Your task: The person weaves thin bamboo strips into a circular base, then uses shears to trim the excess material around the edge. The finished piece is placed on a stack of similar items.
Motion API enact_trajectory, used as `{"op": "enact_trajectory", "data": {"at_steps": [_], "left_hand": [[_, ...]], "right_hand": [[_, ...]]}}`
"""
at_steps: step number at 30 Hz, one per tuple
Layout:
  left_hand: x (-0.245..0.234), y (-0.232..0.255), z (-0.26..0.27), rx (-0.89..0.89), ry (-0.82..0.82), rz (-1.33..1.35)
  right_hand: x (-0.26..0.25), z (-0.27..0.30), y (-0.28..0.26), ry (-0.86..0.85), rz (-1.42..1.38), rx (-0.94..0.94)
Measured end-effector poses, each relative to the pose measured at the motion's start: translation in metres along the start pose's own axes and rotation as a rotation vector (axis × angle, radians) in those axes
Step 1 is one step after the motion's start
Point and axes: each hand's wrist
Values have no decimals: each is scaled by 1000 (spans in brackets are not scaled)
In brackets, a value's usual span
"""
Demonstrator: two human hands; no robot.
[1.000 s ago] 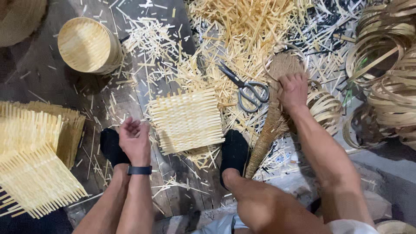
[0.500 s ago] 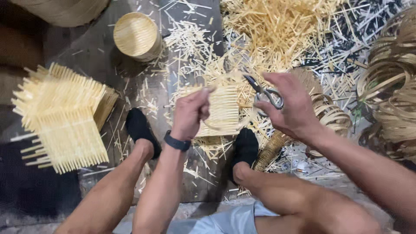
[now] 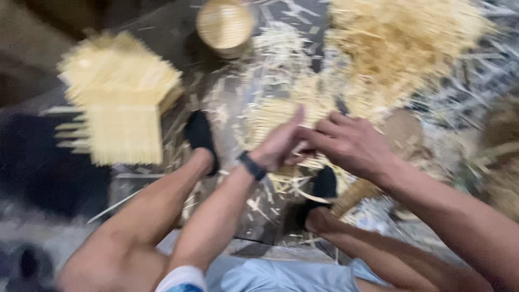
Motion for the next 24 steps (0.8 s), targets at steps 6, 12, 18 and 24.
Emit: {"op": "enact_trajectory", "data": {"at_steps": [6,12,18,24], "left_hand": [[-6,-24,-31,146,95,-154],[-8,-38,-45,197,323,-36],[-35,-53,-74,180,321,-155],[-108,-46,-74,735,198,535]], "right_hand": [[35,-12,-7,-57,85,115],[83,4,-5,73,224,246],[110,9,33,-20,0,431],[129,38,60,540,-1540,1038]]}}
Point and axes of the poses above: each hand's wrist, its own z-axis away from the middle knuckle, its own x-axis out of the palm, y = z × x, and after that the axes turned 6 degrees about -z, right-handed
